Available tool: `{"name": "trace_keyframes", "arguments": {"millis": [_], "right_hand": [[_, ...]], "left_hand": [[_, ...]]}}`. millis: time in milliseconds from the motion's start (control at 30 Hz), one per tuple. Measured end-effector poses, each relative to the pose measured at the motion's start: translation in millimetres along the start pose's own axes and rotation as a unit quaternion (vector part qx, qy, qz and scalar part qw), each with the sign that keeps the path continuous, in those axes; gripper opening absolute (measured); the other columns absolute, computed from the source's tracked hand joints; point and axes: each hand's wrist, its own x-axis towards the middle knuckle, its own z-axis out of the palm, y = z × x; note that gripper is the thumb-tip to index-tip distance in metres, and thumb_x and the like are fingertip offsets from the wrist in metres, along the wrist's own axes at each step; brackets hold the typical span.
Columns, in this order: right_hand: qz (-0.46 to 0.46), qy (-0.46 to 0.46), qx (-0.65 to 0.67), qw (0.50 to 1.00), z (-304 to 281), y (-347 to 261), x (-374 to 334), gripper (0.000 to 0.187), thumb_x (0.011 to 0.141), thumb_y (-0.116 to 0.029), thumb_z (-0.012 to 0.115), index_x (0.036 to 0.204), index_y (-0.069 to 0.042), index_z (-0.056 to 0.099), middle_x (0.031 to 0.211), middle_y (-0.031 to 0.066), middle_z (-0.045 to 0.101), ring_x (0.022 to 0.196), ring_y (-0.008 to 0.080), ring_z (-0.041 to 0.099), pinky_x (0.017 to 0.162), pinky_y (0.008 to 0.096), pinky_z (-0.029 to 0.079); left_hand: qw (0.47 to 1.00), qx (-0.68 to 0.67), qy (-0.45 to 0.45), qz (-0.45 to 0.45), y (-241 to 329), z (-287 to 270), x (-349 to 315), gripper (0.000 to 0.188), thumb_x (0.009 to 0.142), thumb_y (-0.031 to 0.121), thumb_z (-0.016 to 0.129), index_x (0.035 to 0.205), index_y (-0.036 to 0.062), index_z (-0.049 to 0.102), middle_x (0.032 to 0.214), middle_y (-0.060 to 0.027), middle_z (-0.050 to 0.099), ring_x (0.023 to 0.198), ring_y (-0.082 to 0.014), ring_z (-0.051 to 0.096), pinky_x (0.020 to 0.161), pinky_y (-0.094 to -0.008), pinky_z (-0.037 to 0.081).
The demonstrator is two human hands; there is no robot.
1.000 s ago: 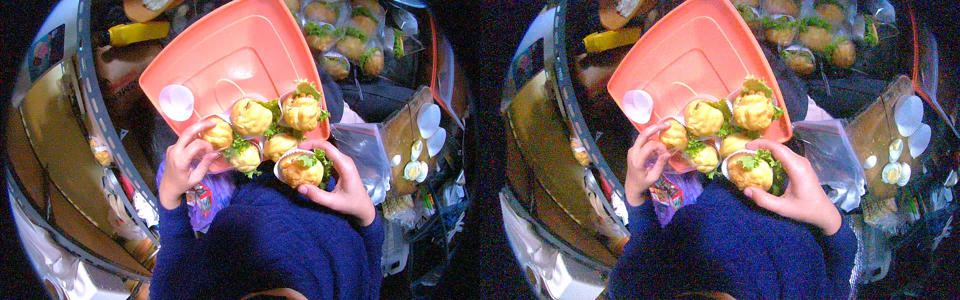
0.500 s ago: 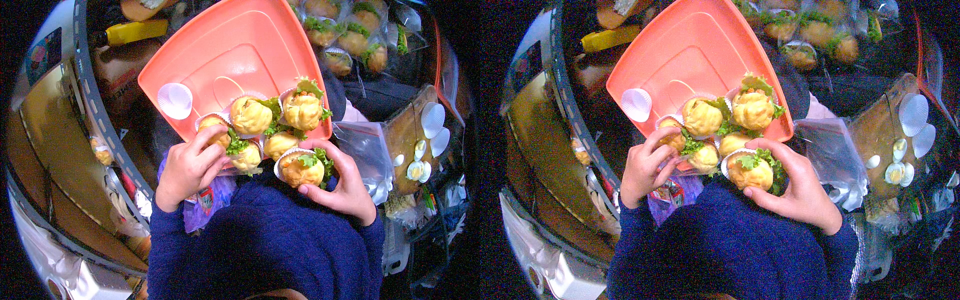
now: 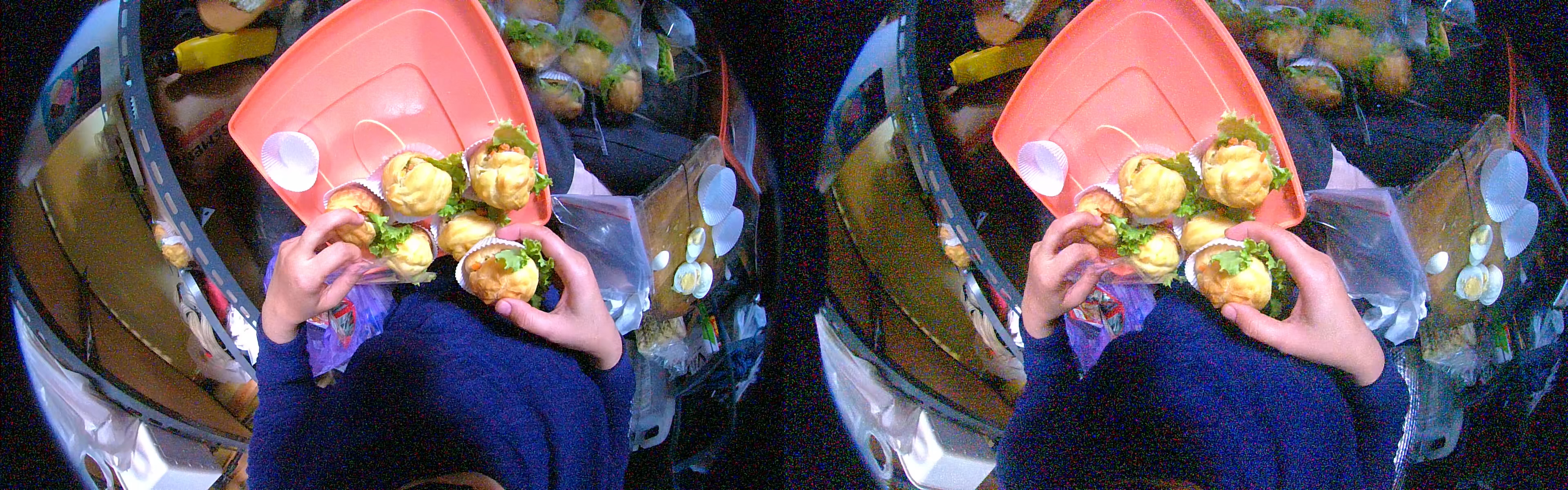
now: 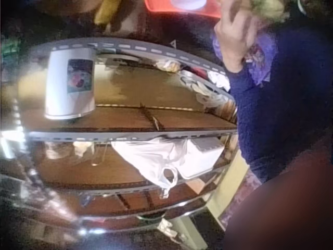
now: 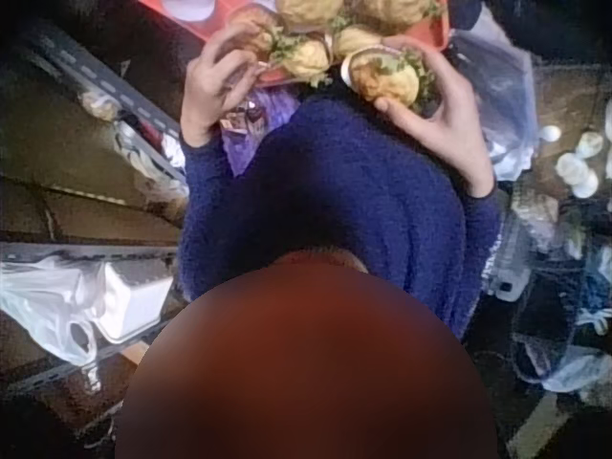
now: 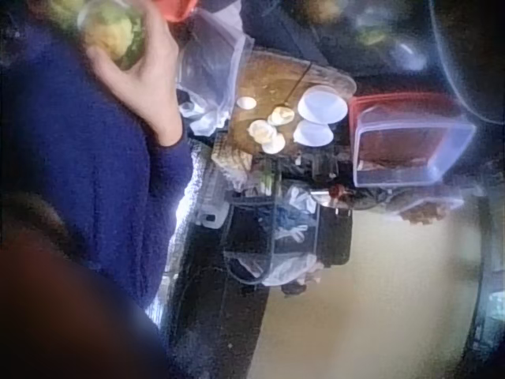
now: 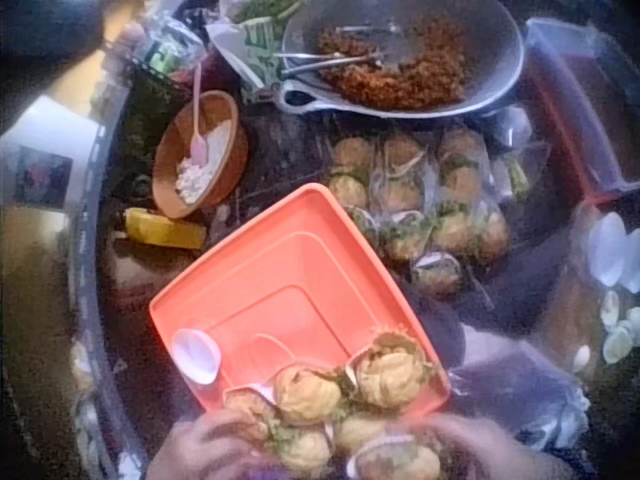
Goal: The person assembles small food items by placing lettuce into round buns and arranging them on a tray. They handle the buns and lettuce by hand, occasionally adjusting the items and placing them into plastic bags.
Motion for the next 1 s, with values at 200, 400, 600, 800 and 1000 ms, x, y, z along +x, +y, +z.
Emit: {"name": "trace_keyframes", "arguments": {"millis": [200,400,600,800,1000], "right_hand": [[0.001,-0.001,0.012,1.000,0.4,1.0,-0.5,0.062,0.068,-0.016,0.076,0.122,0.002,0.051,0.116,0.0116,0.059,0.112,0.0197,0.055,0.099,0.0322,0.040],[0.001,0.028,0.013,1.000,0.6,-7.7,-4.8,0.065,0.069,-0.019,0.077,0.124,0.002,0.049,0.118,0.0112,0.058,0.113,0.0196,0.054,0.100,0.0318,0.038],[-0.030,0.077,0.085,0.993,7.5,-16.4,-3.0,0.058,0.075,-0.017,0.076,0.125,-0.001,0.049,0.117,0.0083,0.058,0.114,0.0173,0.053,0.100,0.0311,0.039],[-0.021,0.063,0.210,0.975,7.0,-25.9,-8.5,0.065,0.077,-0.015,0.075,0.132,-0.001,0.043,0.121,0.0072,0.057,0.114,0.0168,0.054,0.101,0.0319,0.039],[-0.006,-0.016,0.344,0.939,10.0,-21.5,-10.3,0.066,0.078,-0.013,0.074,0.134,-0.001,0.042,0.123,0.0084,0.058,0.114,0.0176,0.056,0.099,0.0318,0.042]], "left_hand": [[1.000,-0.018,0.015,0.016,-2.3,2.3,0.4,0.012,0.071,0.007,0.071,0.077,0.0053,0.060,0.113,-0.0143,0.060,0.074,-0.0249,0.067,0.064,-0.0334,0.054],[0.984,-0.167,0.042,0.037,8.1,2.4,-4.6,0.010,0.078,0.005,0.070,0.081,0.0023,0.061,0.092,-0.0110,0.064,0.068,-0.0180,0.065,0.058,-0.0280,0.052],[0.940,-0.337,0.016,0.053,28.6,30.6,10.7,0.008,0.084,0.002,0.065,0.089,0.0007,0.060,0.080,-0.0058,0.061,0.072,-0.0146,0.063,0.060,-0.0255,0.050],[0.904,-0.422,-0.056,0.032,43.4,46.2,23.0,0.018,0.085,0.007,0.068,0.097,0.0020,0.055,0.081,-0.0036,0.062,0.078,-0.0111,0.063,0.069,-0.0252,0.050],[0.925,-0.372,-0.026,0.069,42.7,54.2,21.2,0.019,0.084,0.006,0.069,0.095,0.0025,0.054,0.083,-0.0024,0.062,0.080,-0.0108,0.065,0.072,-0.0247,0.051]]}}
